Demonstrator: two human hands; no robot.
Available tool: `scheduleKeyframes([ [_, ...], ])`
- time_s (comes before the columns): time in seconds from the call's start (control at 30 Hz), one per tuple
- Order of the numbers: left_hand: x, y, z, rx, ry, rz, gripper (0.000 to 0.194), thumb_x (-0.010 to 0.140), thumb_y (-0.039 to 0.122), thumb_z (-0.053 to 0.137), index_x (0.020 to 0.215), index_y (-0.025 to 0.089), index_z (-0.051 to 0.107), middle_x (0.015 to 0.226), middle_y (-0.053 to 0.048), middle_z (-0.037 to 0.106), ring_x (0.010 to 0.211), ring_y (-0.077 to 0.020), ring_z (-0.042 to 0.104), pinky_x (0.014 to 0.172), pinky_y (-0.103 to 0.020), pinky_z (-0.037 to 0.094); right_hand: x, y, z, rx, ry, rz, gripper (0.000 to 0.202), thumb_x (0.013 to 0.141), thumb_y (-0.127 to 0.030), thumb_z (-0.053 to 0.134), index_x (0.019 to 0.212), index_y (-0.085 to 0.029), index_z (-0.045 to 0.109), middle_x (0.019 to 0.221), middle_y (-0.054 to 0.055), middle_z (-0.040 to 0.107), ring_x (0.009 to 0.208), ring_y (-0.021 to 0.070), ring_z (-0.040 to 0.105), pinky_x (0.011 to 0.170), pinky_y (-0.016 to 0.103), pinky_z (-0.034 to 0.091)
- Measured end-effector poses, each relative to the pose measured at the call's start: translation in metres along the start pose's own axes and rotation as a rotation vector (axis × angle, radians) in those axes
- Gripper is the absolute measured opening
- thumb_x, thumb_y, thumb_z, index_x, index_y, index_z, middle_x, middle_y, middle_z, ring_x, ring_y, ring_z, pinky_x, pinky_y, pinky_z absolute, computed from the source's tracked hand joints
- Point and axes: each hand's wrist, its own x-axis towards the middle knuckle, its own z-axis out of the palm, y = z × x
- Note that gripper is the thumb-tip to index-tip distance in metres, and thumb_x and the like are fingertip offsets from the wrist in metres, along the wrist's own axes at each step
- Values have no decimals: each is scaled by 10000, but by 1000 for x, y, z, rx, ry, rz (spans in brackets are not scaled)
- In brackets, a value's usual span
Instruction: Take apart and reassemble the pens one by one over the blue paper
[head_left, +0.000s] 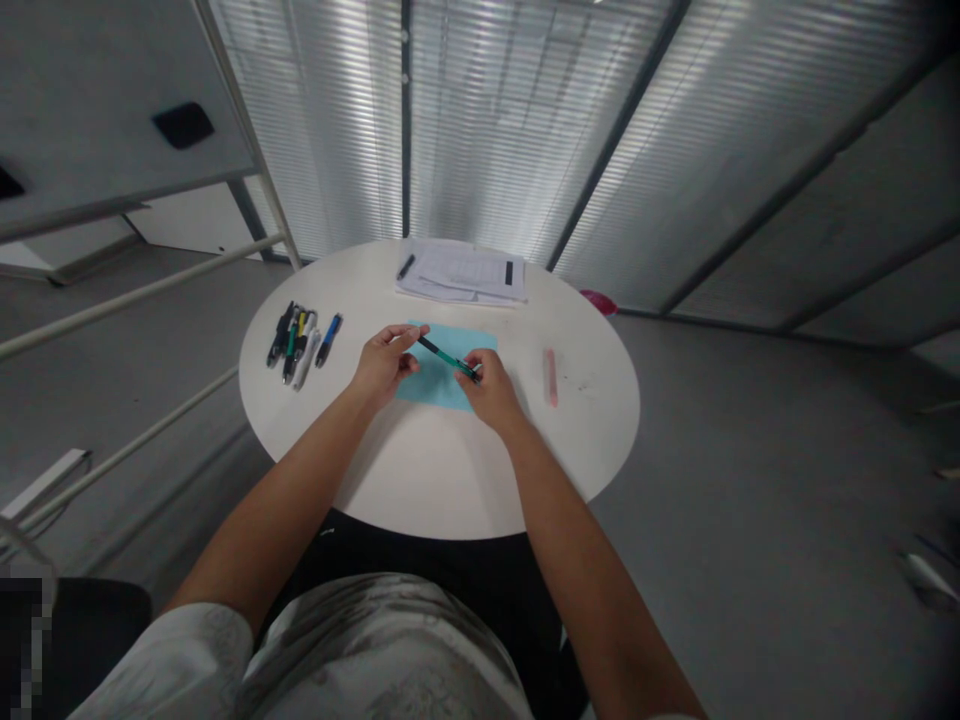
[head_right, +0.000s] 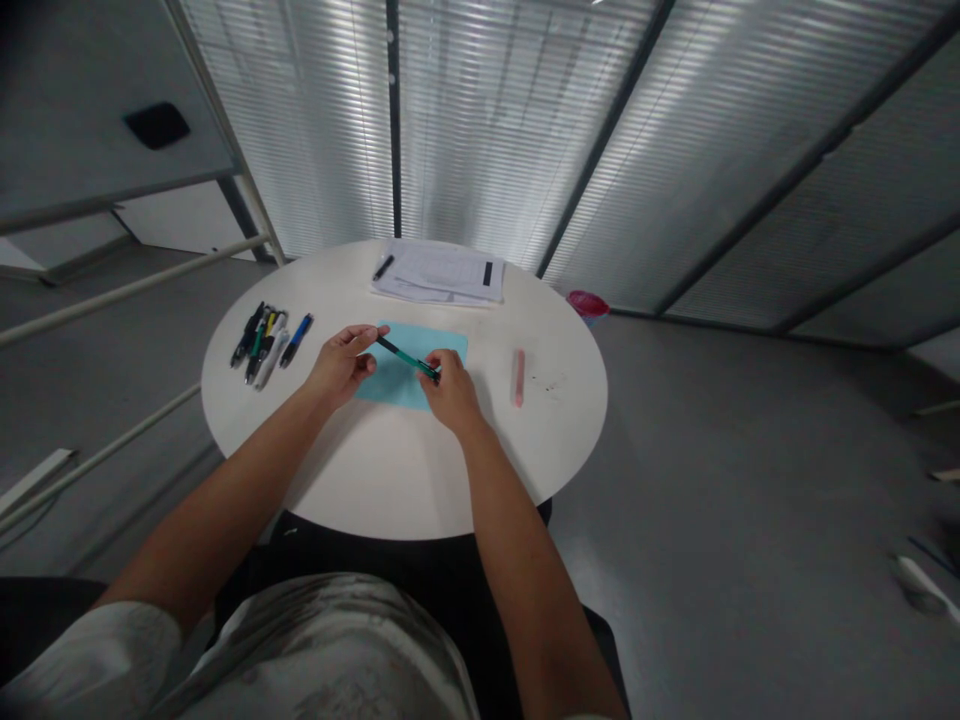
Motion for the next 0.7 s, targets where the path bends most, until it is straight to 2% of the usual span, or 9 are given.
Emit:
scheduleKeyframes([
  [0.17,0,0,0,-8,-5,-7,273,698,326,749,870,195,583,1169,-42,676,434,-13,510,360,-152,372,1,-5,-6,18,-58,-27,198,898,-404,495,932,-228,579,921,39,616,839,176,572,773,327,443],
  [0.33,1,0,-1,-41,-14,-16,262,700,306,750,860,195,575,1167,-39,675,431,-9,502,369,-152,392,0,-10,-5,174,-131,68,215,902,-416,482,959,-238,588,777,1,613,696,147,557,668,298,434],
  [0.47,1,0,-1,-29,-14,-2,277,702,343,747,845,192,564,1153,-44,680,437,-15,503,376,-160,389,5,-14,-2,570,-23,231,244,815,-445,599,943,-238,582,626,-42,568,564,117,524,576,261,434],
  [0.57,0,-5,3,102,-6,53,305,704,401,737,827,183,564,1040,-58,710,422,-33,498,376,-181,369,10,-17,-8,881,103,380,295,762,-481,657,901,-233,578,565,-58,519,498,100,487,494,233,406],
  [0.63,-3,-11,7,261,-27,129,299,713,419,725,801,174,578,895,-50,718,420,-52,499,384,-194,354,13,-18,-16,1027,161,441,324,767,-535,634,871,-234,574,548,-60,467,477,95,462,462,227,387],
  [0.7,-6,-17,11,389,-34,232,271,732,414,707,758,168,596,758,-31,692,468,-73,521,458,-209,403,14,-19,-23,1129,152,490,382,796,-622,546,843,-243,560,554,-50,439,490,108,466,461,238,393],
])
